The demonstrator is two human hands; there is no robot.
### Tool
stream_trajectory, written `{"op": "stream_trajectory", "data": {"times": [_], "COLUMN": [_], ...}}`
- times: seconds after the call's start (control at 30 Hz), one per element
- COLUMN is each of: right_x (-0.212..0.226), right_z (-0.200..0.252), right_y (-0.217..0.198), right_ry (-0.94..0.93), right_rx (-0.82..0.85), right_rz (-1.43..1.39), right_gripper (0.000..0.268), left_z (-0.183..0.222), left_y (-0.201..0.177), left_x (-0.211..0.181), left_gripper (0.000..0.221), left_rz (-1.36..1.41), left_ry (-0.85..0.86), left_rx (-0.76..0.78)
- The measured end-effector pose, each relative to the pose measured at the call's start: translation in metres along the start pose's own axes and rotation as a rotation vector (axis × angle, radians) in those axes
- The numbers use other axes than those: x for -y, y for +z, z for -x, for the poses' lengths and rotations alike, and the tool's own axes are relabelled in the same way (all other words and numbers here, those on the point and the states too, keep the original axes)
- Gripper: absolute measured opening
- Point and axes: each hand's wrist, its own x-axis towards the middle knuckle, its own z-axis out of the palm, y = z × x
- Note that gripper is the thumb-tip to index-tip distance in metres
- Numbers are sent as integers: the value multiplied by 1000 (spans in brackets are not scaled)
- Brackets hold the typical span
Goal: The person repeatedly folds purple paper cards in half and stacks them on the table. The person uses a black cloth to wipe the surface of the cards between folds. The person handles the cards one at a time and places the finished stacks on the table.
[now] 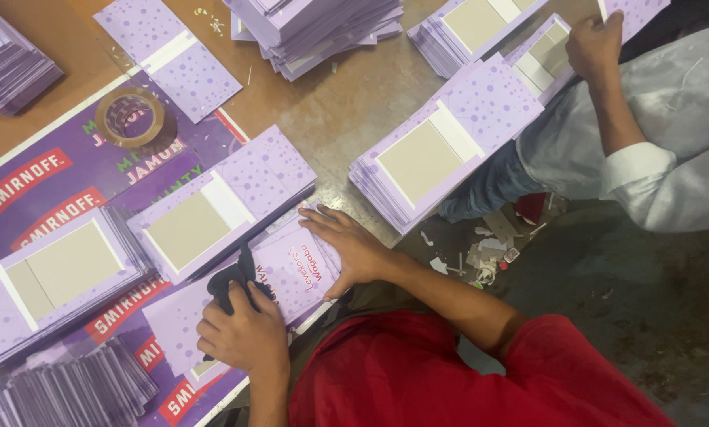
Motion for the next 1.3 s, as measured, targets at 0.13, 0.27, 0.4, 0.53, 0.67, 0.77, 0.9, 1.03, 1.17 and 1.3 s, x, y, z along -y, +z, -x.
{"op": "stream_trajectory", "data": {"times": [0.13, 0.27, 0.4, 0.53, 0.67, 0.77, 0.9, 1.03, 1.17, 1.3], "right_x": [1, 2, 0, -2, -4, -5, -3, -3, -5, -10], "right_z": [0, 0, 0, -1, 0, 2, 3, 1, 1, 1], "right_y": [0, -1, 0, 1, -1, -1, 1, -4, -1, 4], "right_ry": [21, 7, -18, -23, -86, -82, -42, -64, -62, -75], "right_rx": [13, 9, 2, 0, -40, -41, -40, -14, -9, -46], "right_rz": [-13, -4, 11, 18, -7, 11, 17, 43, 21, -17], "right_gripper": [131, 130, 131, 131, 128, 128, 127, 132, 131, 131], "left_z": [0, -2, -4, -4, -3, -5, -8, -23, -29, -20], "left_y": [0, -2, -6, -11, -16, -18, -19, -12, -2, -5], "left_x": [0, 0, -12, -47, -76, -77, -64, -54, -51, -72], "left_gripper": [28, 28, 29, 33, 31, 27, 29, 26, 21, 25], "left_rz": [2, 13, 33, 161, 282, 331, 375, 270, 159, 309], "left_ry": [-5, -24, -30, 92, 190, 210, 210, 124, 101, 184], "left_rx": [5, 22, 17, 90, 94, 103, 136, 108, 27, 86]}}
